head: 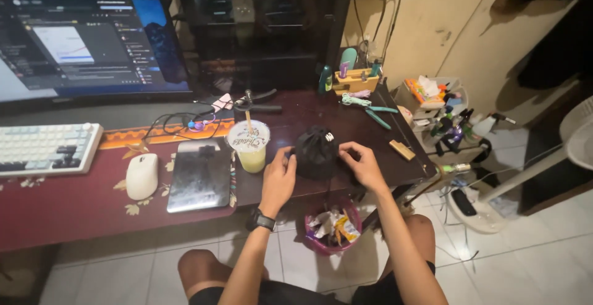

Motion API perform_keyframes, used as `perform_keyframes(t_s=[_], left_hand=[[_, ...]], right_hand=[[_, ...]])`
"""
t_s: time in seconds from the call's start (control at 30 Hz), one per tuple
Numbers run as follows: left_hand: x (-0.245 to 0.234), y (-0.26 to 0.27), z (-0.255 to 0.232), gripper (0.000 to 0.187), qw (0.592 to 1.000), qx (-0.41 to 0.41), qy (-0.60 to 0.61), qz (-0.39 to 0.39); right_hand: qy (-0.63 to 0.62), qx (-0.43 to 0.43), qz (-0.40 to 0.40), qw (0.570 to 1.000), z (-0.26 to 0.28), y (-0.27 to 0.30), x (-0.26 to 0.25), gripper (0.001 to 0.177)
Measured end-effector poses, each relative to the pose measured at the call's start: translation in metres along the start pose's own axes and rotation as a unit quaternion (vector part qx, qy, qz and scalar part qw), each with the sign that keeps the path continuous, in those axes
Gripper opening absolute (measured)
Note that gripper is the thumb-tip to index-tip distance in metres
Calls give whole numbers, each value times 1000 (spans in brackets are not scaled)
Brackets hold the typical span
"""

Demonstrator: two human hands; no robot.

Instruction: The recorder assembles and lights a small portable alcohol stove on a desk.

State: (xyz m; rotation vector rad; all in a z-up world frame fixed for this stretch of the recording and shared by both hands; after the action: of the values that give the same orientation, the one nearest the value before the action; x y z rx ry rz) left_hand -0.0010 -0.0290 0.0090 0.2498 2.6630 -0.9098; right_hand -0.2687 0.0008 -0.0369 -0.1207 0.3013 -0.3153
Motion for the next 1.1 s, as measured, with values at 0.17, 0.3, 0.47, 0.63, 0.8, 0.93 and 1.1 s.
perform_keyframes(t_s=[0.17, 0.3, 0.47, 0.63, 0.8, 0.93, 1.1], left_hand=[[-15, 2, -32, 46, 999, -17, 29, 12], [-11, -9, -64, 82, 980, 186, 68, -10], [9, -23, -66, 84, 975, 184, 122, 19], [13, -24, -57, 74, 980, 171, 97, 24], [11, -29, -55, 69, 982, 164, 91, 34], [14, -33, -51, 68, 982, 159, 93, 38], [15, -35, -49, 68, 984, 139, 98, 48]], right_hand=[[-53, -70, -138, 987, 76, 38, 3, 17], [9, -103, -119, 987, 154, 57, 13, 26], [60, -126, -67, 988, 162, 30, 11, 22], [6, -45, 13, 999, 140, 17, 3, 19], [126, -17, -43, 991, 157, 13, -15, 18], [156, -109, -86, 978, 159, 4, -63, 14], [-37, -16, -129, 991, 148, -3, -103, 14]])
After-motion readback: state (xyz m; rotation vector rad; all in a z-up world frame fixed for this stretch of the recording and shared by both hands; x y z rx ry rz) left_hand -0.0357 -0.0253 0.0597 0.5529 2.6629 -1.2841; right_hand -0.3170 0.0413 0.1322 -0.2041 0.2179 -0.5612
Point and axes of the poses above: each hand's wrist, its own y-axis away from the middle knuckle, its own x-axis out of the palm, z = x × y, the point moved 3 cm from there along -y, towards the middle knuckle, and after that the axes turned 11 degrees about x, right-handed, at the moved point
